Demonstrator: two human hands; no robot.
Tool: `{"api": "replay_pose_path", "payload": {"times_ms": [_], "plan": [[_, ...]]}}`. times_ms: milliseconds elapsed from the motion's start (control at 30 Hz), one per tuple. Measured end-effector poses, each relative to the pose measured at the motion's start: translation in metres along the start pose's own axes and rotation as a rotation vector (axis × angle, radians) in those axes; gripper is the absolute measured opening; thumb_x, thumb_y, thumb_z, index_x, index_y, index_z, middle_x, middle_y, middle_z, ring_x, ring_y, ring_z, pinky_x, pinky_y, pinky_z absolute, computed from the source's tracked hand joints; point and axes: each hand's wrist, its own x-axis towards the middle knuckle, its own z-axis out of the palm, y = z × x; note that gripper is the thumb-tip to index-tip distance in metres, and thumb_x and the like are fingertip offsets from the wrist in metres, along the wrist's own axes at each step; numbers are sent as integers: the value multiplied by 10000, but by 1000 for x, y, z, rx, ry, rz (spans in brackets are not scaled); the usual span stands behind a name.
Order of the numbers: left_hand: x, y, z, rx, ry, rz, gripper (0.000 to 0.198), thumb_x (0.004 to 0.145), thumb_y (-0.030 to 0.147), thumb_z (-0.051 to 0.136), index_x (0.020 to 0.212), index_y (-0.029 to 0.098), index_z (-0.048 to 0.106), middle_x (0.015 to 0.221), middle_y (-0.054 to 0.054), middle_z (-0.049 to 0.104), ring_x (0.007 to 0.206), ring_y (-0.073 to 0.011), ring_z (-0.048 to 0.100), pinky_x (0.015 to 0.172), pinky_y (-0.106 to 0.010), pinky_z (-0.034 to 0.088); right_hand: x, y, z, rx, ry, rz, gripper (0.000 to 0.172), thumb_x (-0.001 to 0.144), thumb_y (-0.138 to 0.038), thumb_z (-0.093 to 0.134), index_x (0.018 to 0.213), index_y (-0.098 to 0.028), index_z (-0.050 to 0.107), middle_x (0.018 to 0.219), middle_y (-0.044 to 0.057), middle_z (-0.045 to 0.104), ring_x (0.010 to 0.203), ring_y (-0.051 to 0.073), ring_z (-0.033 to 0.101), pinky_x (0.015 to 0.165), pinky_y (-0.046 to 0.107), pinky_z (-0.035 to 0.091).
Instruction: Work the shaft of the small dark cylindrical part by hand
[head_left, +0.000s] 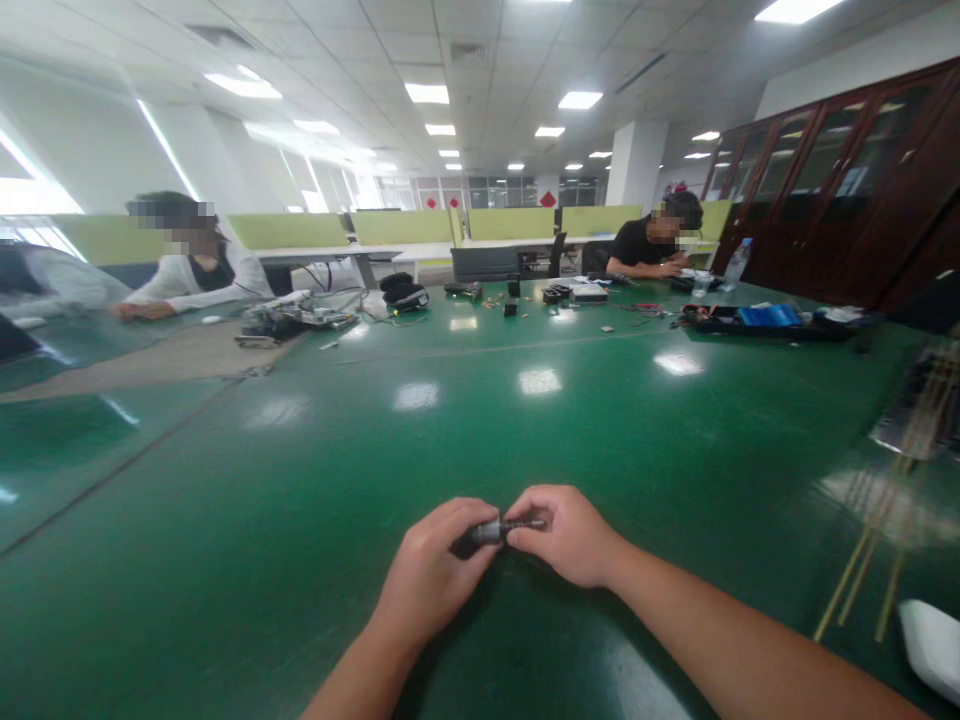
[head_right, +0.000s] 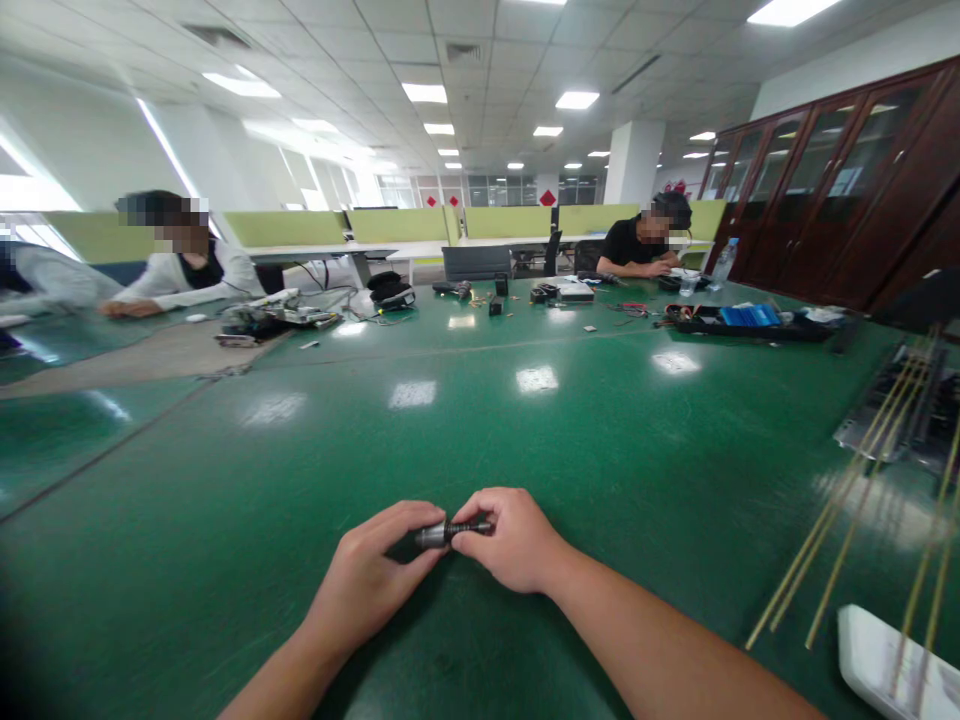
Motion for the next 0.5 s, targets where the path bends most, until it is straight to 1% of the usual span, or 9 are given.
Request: {"api": "replay_pose_path", "payload": {"times_ms": [267,500], "plan": [[-2,-5,3,7,22,14,267,833,159,689,1063,293,661,1030,22,681,957,-135,644,876,-229,511,0,1,0,52,-14,41,129,756,-197,697,877,-173,735,794,22,707,695,158,615,646,259,461],[-2,-3,1,20,37,30,263,832,151,681,1059,283,665,1030,13,684,956,-142,648,873,-232,518,0,-2,-1,132,-29,77,130,748,-186,691,868,-156,729,769,21,695,665,145,592,628,252,441]]}}
